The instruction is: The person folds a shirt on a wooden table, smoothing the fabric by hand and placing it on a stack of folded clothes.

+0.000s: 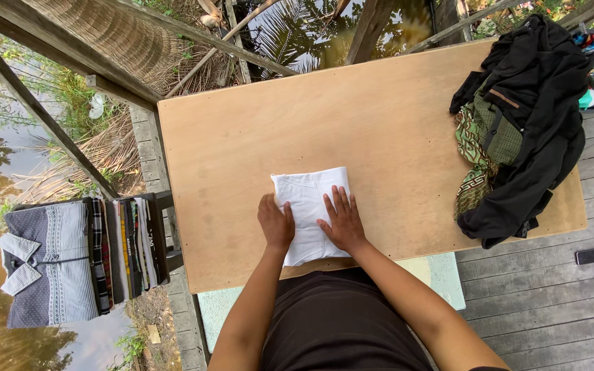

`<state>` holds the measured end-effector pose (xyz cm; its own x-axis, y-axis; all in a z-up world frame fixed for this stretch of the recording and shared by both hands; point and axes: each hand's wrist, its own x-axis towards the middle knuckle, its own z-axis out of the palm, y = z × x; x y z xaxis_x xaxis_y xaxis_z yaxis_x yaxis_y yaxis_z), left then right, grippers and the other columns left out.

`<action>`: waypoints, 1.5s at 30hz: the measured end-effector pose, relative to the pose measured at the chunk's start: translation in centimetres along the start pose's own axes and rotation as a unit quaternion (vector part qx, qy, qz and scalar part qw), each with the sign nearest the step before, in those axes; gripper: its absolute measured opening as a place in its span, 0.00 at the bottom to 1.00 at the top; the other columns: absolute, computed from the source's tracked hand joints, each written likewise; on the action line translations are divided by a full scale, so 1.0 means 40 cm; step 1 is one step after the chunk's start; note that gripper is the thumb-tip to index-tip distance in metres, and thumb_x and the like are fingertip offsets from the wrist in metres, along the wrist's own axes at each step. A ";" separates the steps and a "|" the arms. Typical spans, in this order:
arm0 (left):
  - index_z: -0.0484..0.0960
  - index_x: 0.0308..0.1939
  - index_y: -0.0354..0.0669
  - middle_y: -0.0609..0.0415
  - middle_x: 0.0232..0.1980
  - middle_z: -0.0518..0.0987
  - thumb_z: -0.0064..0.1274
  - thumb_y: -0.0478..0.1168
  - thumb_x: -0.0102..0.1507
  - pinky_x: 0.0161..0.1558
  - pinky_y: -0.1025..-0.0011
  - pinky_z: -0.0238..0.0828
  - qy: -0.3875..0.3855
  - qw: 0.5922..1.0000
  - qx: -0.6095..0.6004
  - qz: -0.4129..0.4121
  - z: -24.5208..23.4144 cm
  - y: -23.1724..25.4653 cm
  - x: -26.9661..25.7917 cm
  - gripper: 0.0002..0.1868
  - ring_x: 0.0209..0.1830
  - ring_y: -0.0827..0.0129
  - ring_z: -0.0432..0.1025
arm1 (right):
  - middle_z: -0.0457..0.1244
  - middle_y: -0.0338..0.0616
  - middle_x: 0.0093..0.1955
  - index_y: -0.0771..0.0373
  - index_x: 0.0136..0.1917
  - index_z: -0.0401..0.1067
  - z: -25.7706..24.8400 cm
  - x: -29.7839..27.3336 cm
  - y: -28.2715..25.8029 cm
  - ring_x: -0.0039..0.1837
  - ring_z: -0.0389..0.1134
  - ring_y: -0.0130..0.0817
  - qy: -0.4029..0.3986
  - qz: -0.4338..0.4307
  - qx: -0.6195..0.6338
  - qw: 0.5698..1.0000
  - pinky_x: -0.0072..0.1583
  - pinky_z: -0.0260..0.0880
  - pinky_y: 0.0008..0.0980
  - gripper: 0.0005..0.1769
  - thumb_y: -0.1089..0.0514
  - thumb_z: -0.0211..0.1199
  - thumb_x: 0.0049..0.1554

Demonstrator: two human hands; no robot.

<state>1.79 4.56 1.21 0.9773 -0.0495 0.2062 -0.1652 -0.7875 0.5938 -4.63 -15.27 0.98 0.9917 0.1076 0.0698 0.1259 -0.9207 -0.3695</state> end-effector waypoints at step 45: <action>0.76 0.57 0.29 0.41 0.52 0.82 0.61 0.41 0.58 0.51 0.65 0.73 -0.192 0.850 -0.230 -0.433 0.054 -0.127 -0.159 0.27 0.47 0.60 0.76 | 0.36 0.57 0.85 0.68 0.81 0.44 0.023 -0.099 0.075 0.85 0.35 0.51 -0.028 0.007 0.027 0.999 0.79 0.37 0.52 0.45 0.41 0.54 0.62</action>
<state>-3.31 7.54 -4.80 0.7152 0.1607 -0.6802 0.6906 -0.3122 0.6524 -8.15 -18.09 -1.26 0.9931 0.1168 0.0119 0.1109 -0.9009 -0.4197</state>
